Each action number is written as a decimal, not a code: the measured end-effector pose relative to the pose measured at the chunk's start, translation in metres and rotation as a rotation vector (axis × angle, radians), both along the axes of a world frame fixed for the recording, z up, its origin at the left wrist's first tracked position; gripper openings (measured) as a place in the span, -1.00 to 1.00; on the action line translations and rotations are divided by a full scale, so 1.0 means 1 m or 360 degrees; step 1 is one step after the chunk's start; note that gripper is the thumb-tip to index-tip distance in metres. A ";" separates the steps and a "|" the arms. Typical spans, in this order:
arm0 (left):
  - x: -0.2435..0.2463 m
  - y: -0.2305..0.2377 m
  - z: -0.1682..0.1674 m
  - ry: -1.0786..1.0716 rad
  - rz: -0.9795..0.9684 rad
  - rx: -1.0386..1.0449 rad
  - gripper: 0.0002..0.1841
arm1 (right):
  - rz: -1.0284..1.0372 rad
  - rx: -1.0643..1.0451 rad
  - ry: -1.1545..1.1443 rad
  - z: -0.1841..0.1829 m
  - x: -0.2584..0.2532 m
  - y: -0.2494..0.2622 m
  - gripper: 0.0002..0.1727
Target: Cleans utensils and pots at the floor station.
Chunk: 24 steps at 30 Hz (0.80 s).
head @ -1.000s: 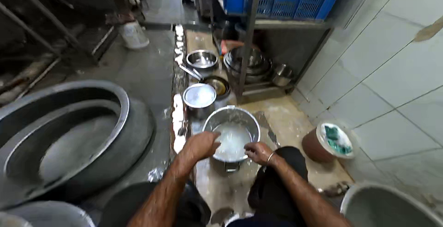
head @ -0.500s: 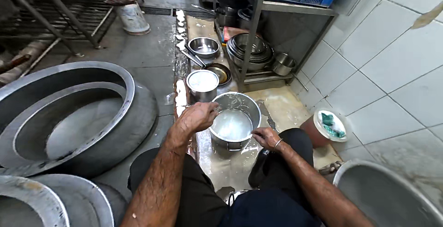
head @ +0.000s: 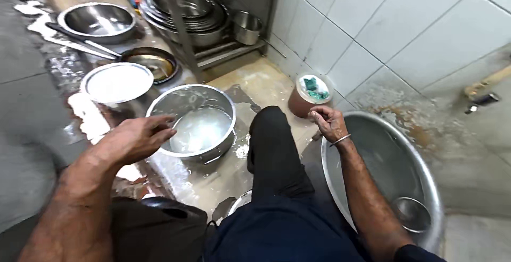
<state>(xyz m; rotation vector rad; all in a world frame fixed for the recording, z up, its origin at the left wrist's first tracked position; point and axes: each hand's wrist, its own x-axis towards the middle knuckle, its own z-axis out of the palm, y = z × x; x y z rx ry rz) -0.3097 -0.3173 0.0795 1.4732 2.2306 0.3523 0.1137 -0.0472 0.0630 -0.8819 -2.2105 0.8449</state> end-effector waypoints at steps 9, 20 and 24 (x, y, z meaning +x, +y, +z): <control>0.019 0.038 -0.038 -0.0181 -0.0205 -0.0389 -0.58 | -0.0395 -0.0451 -0.0643 -0.052 0.128 -0.004 -0.74; 0.017 0.057 -0.084 -0.0219 -0.0272 -0.0649 -0.59 | -0.0584 -0.0592 -0.0429 -0.076 0.127 -0.033 -0.78; 0.033 0.067 -0.080 -0.0177 -0.0188 -0.0834 -0.58 | -0.0196 -0.0753 -0.0660 -0.115 0.038 -0.041 -0.77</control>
